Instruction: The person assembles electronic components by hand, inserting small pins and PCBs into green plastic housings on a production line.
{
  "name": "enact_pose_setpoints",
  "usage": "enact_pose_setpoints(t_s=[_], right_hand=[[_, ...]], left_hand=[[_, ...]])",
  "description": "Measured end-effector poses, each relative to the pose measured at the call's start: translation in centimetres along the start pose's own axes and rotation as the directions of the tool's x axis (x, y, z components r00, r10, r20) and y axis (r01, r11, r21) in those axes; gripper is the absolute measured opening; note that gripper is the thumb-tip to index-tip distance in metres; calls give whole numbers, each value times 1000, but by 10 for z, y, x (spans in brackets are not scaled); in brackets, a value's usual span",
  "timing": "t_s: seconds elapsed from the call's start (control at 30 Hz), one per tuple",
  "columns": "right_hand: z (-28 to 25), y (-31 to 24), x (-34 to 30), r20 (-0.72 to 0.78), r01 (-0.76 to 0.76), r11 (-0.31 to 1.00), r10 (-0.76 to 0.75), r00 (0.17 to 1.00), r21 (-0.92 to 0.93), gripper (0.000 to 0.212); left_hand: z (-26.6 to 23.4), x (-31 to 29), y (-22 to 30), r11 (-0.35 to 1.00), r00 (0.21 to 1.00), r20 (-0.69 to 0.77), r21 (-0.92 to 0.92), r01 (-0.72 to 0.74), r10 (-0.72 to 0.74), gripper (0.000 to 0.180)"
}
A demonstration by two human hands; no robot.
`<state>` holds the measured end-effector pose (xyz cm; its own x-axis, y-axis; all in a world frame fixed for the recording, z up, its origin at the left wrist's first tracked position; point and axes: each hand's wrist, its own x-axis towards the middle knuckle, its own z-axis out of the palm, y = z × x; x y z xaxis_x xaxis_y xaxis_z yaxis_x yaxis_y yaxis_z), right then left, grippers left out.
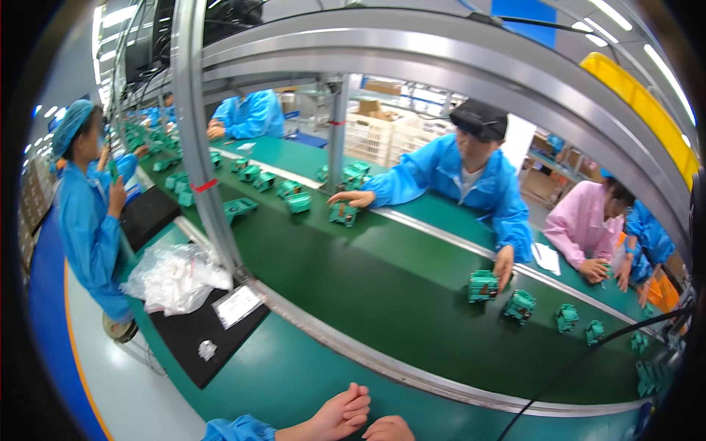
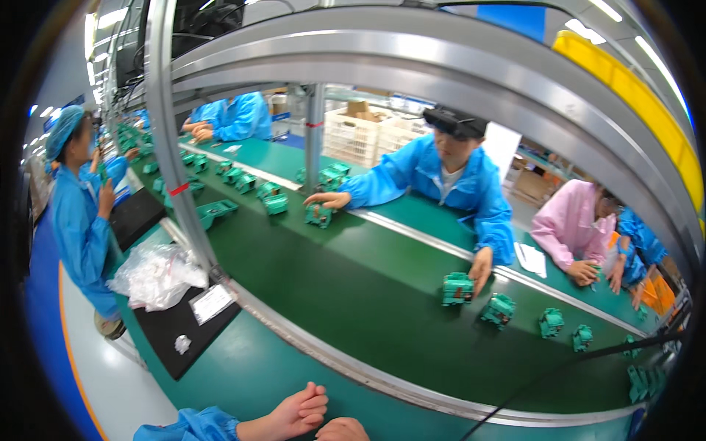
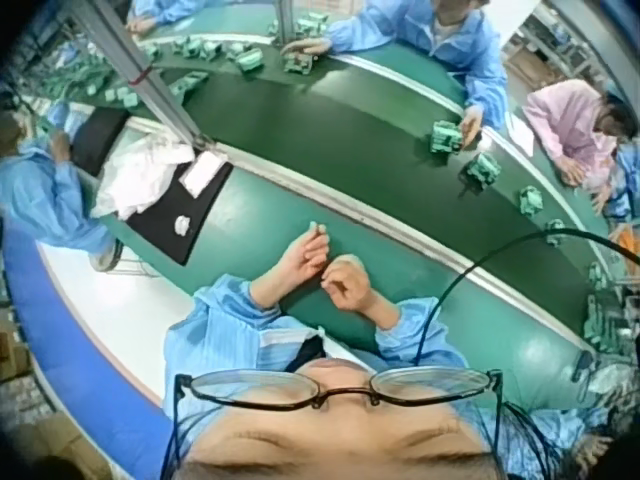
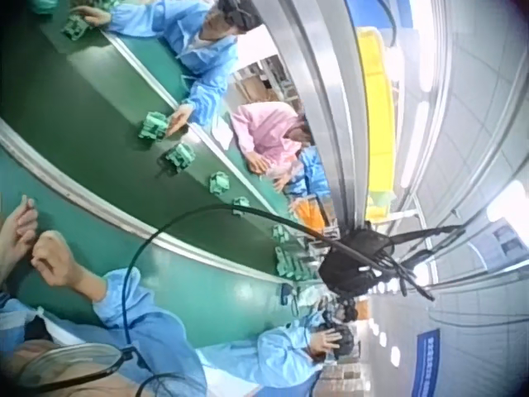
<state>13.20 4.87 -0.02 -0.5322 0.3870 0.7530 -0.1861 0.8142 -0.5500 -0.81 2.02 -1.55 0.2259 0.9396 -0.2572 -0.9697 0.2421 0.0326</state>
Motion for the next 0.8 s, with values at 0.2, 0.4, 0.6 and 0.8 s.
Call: enact_pose_setpoints(t_s=[0.2, 0.4, 0.6, 0.8], right_hand=[[2, -12, -6, 82, 87, 996, -88, 993, 14, 8], [1, -12, -11, 119, -3, 1000, 1, 993, 19, 9], [17, -20, 0, 232, -70, 988, 37, 972, 137, 9], [66, -38, 3, 476, -105, 985, 28, 879, 136, 12]], left_hand=[[5, -19, 9, 995, 953, 302, -78, 59, -32, 28], [50, -135, 131, 627, 653, 126, 196, -754, 747, 45], [104, -238, 236, 254, 319, 306, 235, -938, 897, 19], [103, -179, 373, 177, 221, 79, 367, -913, 972, 12]])
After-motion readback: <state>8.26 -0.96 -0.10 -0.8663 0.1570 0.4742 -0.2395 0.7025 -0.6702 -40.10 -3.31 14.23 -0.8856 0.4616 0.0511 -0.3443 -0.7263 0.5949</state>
